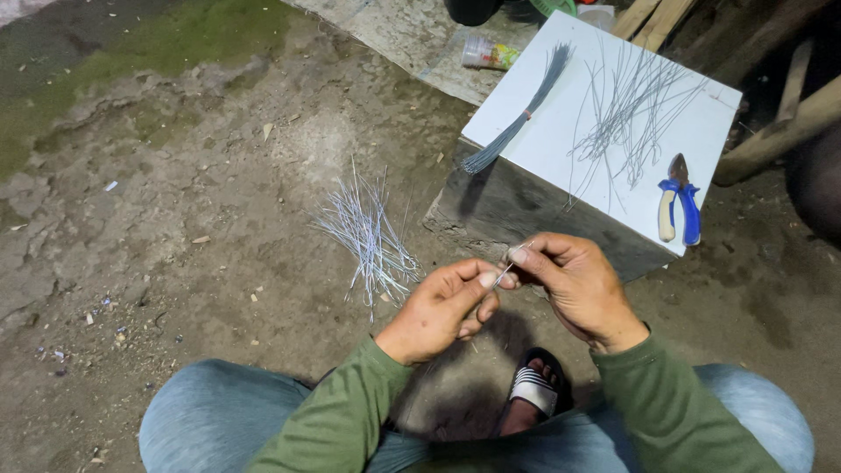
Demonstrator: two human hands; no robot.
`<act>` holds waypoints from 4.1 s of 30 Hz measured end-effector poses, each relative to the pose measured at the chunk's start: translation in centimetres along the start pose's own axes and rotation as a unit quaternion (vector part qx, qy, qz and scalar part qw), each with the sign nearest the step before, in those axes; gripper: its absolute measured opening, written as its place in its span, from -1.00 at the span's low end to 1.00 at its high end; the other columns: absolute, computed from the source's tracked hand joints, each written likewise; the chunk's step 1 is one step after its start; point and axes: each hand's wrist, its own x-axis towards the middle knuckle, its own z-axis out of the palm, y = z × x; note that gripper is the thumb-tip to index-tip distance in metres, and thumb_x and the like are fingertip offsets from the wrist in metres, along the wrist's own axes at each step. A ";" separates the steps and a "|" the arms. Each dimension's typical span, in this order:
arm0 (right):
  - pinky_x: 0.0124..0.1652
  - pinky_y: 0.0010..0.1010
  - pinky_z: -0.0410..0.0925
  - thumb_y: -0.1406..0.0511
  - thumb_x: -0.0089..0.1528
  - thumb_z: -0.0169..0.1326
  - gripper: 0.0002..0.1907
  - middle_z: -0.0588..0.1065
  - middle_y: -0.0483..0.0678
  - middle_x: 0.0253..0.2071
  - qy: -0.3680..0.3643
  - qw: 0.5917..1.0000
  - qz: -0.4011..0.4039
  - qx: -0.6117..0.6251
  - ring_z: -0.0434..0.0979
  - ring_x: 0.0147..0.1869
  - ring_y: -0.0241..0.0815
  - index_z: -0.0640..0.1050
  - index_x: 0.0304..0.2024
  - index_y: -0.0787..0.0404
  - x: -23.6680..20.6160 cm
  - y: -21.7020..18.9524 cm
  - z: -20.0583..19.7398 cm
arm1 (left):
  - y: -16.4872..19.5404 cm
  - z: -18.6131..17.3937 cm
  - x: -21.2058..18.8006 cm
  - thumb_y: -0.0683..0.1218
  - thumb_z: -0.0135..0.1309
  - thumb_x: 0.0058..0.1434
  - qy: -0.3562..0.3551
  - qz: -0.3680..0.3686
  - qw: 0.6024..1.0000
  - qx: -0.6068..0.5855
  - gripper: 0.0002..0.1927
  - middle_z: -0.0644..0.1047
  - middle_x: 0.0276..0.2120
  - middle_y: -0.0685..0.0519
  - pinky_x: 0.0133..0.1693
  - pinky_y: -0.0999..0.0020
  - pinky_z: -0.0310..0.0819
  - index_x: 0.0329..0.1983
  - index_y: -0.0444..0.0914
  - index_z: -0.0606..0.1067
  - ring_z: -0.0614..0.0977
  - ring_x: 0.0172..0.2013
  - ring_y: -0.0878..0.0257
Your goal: The person cuts thin metal wires into short lengths using pliers and then bends each piece into a small loop. The cut pieces are placed on the floor beside the work area.
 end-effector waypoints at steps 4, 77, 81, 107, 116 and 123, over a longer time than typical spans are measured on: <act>-0.25 -0.48 0.48 0.34 0.31 0.15 -0.80 0.63 0.00 -0.39 0.072 0.990 -0.021 -0.121 0.62 -0.32 -0.29 0.67 -0.25 0.41 0.0 0.3 0.2 | 0.8 0.8 -0.1 -0.03 -0.04 0.50 0.091 0.061 0.974 0.198 -0.74 0.46 -0.49 0.17 -0.48 0.50 0.25 -0.01 -0.28 0.56 0.39 -0.53 0.44; -0.01 -0.24 0.55 0.50 0.32 0.10 -0.92 0.62 0.15 -0.13 -0.074 0.990 -0.121 0.027 0.67 -0.06 -0.10 0.57 -0.14 0.39 0.3 2.6 0.1 | 2.8 1.2 -2.9 -0.19 0.11 0.37 0.154 0.170 0.954 0.193 -0.83 0.69 -0.25 0.06 -0.26 0.53 0.49 -0.11 -0.40 0.63 0.53 -0.34 0.47; -0.01 -0.23 0.56 0.50 0.32 0.10 -0.92 0.62 0.14 -0.13 -0.068 0.991 -0.115 0.027 0.66 -0.06 -0.11 0.58 -0.13 0.39 0.6 2.9 0.4 | 2.4 0.8 -2.8 -0.20 0.12 0.37 0.159 0.173 0.954 0.187 -0.84 0.65 -0.31 0.10 -0.30 0.54 0.45 -0.11 -0.40 0.63 0.51 -0.35 0.48; -0.14 -0.22 0.35 0.39 0.03 0.23 -0.80 0.53 0.08 -0.22 -0.074 0.718 -0.422 -0.549 0.54 -0.12 0.08 0.51 -0.30 0.23 -0.7 -5.6 5.9 | 4.2 -0.5 -3.7 -0.22 0.18 0.24 0.139 0.293 0.764 0.557 -0.90 0.56 -0.35 -0.08 -0.34 0.20 0.50 -0.19 -0.30 0.59 0.64 -0.35 -0.03; -0.16 -0.45 0.42 0.32 0.23 0.18 -0.85 0.64 -0.10 -0.33 -0.251 0.927 0.040 -0.277 0.55 -0.21 -0.33 0.65 -0.27 0.31 2.0 -2.7 1.1 | 3.6 -0.8 -4.4 -0.20 0.20 0.26 0.025 0.262 0.831 0.491 -0.91 0.61 -0.33 -0.02 -0.34 0.29 0.51 -0.18 -0.27 0.60 0.66 -0.36 0.13; 0.00 -0.42 0.39 0.35 0.31 0.13 -0.86 0.57 -0.05 -0.13 -0.276 0.960 -0.014 -0.037 0.53 -0.03 -0.27 0.59 -0.16 0.34 2.3 3.3 -0.4 | 2.6 -1.0 -3.9 -0.23 0.18 0.31 0.074 0.239 0.892 0.377 -0.94 0.62 -0.36 0.03 -0.34 0.43 0.46 -0.19 -0.33 0.60 0.59 -0.37 0.39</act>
